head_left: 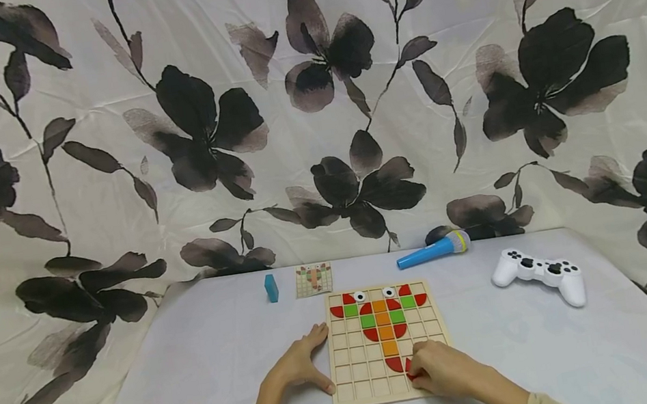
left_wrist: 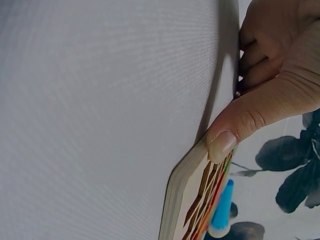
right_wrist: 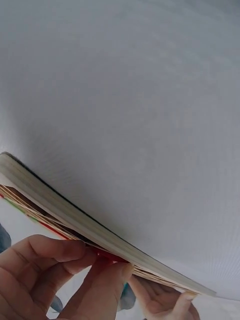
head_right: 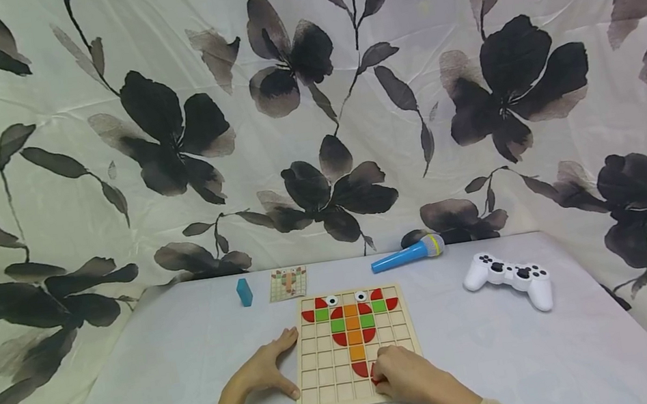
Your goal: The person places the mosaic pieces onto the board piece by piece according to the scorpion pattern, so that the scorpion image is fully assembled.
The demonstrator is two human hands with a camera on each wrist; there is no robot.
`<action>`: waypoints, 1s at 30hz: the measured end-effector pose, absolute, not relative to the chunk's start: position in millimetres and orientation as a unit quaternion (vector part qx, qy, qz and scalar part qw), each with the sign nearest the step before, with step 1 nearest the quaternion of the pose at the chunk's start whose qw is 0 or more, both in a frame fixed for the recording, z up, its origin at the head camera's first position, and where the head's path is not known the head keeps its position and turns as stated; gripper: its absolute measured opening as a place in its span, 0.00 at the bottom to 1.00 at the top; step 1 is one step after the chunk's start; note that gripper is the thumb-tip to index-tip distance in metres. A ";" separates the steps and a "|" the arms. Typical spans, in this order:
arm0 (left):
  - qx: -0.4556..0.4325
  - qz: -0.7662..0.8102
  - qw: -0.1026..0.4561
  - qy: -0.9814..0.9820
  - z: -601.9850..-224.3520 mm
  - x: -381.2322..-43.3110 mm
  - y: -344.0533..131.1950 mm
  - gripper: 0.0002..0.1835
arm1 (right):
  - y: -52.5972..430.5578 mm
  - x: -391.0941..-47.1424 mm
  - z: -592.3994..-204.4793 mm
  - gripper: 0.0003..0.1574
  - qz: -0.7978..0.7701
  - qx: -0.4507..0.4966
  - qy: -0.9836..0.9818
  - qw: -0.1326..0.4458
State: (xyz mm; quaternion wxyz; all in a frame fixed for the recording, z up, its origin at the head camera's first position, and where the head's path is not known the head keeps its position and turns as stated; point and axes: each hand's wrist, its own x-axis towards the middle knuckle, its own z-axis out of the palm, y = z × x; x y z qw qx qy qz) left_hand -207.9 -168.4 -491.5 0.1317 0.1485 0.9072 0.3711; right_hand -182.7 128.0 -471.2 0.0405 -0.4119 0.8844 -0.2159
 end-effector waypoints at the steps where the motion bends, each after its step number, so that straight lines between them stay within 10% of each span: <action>1: 0.148 0.371 0.131 0.907 -491.9 -208.0 -168.8 0.61 | 127.9 -182.6 -471.4 0.03 -0.216 -0.412 0.884 0.040; 30: 0.160 0.381 0.137 0.900 -489.5 -208.1 -170.4 0.60 | 151.5 -194.6 -463.5 0.07 -0.315 -0.346 0.880 0.078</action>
